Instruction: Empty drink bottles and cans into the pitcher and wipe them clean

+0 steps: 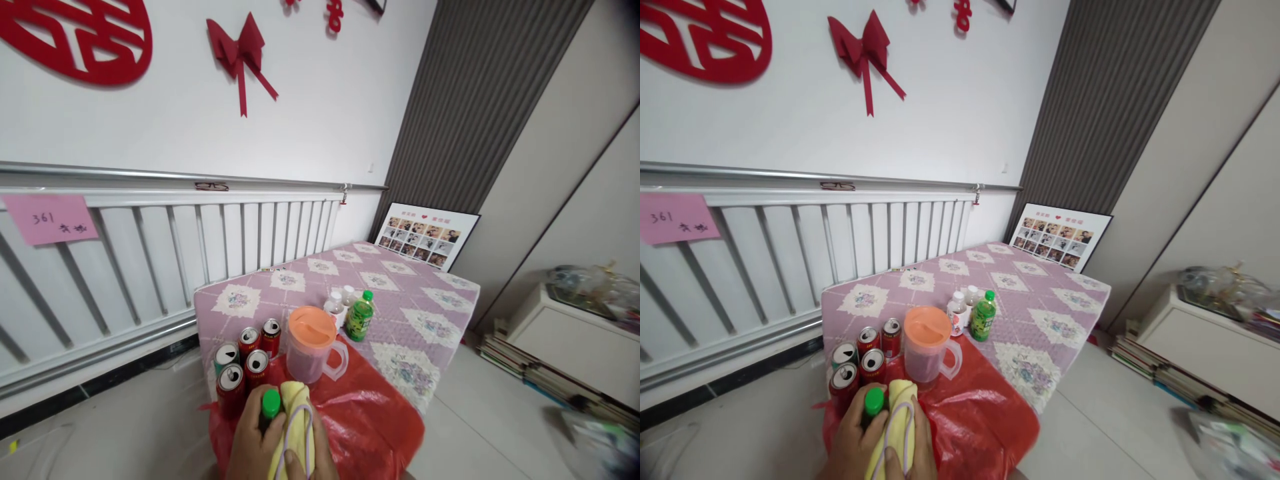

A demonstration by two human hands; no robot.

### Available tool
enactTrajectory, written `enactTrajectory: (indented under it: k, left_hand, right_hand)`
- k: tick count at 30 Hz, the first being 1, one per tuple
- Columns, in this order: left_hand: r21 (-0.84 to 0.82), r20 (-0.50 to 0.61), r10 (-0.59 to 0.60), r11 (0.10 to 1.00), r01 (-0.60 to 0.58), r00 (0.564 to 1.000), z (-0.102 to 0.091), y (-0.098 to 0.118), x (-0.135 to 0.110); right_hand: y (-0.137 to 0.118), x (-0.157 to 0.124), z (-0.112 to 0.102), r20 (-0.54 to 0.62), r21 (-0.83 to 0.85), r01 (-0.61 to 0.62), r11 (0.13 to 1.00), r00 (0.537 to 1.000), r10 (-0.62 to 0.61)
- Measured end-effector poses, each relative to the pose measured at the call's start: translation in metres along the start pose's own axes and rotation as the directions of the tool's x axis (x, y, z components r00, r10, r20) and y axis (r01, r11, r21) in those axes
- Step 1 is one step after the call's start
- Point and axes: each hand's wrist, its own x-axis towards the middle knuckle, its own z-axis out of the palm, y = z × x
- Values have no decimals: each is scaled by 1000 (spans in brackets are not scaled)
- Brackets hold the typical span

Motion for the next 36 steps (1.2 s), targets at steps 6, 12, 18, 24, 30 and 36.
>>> enactTrajectory:
  k: [6, 12, 18, 24, 30, 36]
  left_hand:
    - [8, -70, -55, 998, 56, 996, 6, 16, -5]
    - [-65, 34, -42, 997, 44, 999, -7, 17, -7]
    - [-236, 230, -124, 955, 179, 965, -30, -5, -10]
    - [-214, 166, -160, 957, 194, 973, -25, -4, -15]
    - [-182, 31, -202, 962, 205, 979, -17, 20, -23]
    - [-137, -6, -230, 964, 227, 973, -16, 26, -25]
  right_hand:
    - [39, -8, 12, 50, 57, -85, 995, 995, 82]
    - [46, -5, 3, 205, 62, -244, 968, 952, 227]
    - [13, 0, 1, 171, 88, -275, 958, 951, 257]
    - [-45, 7, -8, 103, 29, -121, 992, 988, 117]
    - [-33, 8, -2, 85, -33, -72, 997, 994, 74]
    - [22, 0, 3, 203, 1, -158, 987, 967, 155]
